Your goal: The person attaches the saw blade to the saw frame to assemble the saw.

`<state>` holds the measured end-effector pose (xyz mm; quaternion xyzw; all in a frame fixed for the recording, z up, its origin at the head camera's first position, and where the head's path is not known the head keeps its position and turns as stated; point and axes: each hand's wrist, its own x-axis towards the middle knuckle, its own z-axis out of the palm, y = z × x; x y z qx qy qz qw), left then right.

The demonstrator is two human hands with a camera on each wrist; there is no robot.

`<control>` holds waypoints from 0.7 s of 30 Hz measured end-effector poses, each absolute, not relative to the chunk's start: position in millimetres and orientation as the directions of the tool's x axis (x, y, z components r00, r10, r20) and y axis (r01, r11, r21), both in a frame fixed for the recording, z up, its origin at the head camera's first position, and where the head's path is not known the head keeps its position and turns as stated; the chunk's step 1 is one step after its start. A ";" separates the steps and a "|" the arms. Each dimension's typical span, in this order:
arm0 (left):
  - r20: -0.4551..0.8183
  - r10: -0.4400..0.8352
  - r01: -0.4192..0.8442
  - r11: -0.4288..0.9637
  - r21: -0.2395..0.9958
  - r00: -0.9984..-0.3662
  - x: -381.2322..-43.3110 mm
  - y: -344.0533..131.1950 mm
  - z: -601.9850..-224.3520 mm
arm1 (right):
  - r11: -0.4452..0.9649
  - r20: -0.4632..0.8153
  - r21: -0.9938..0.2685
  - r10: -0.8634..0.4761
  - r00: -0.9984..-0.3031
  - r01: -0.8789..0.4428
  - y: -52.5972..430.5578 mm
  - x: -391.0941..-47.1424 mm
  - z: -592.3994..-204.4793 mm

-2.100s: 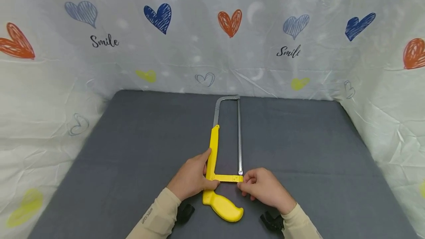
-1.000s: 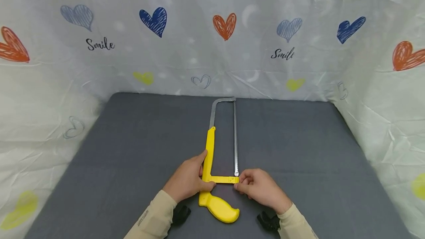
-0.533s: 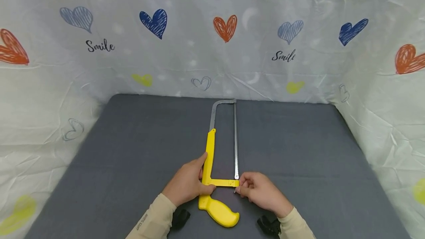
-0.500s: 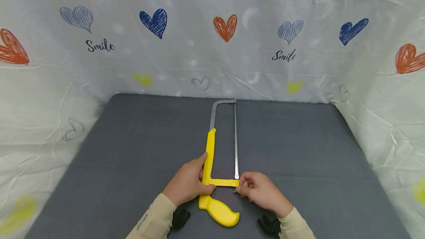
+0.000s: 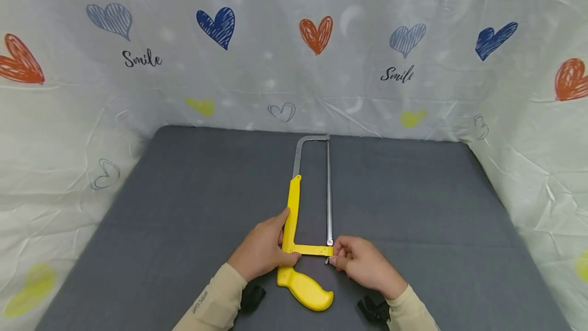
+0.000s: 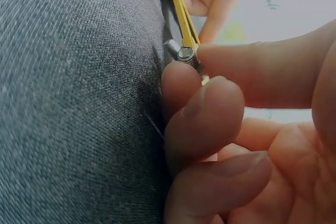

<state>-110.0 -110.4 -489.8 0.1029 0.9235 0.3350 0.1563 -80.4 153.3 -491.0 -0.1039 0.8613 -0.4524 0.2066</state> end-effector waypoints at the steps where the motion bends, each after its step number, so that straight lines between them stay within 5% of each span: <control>1: -0.221 0.295 0.085 0.755 0.650 -0.929 -110.2 -110.2 -489.6 | 0.573 -0.260 -0.819 -0.363 -0.895 0.006 153.3 -80.6 -490.7; 16: -0.216 0.304 0.085 0.736 0.671 -0.928 -111.4 -111.2 -490.7 | 0.544 -0.303 -0.838 -0.405 -0.862 0.039 159.3 -84.8 -486.7; 21: -0.230 0.266 0.046 0.741 0.669 -0.936 -114.6 -125.0 -488.5 | 0.704 -0.256 -0.709 -0.293 -0.921 -0.027 172.6 -95.4 -480.4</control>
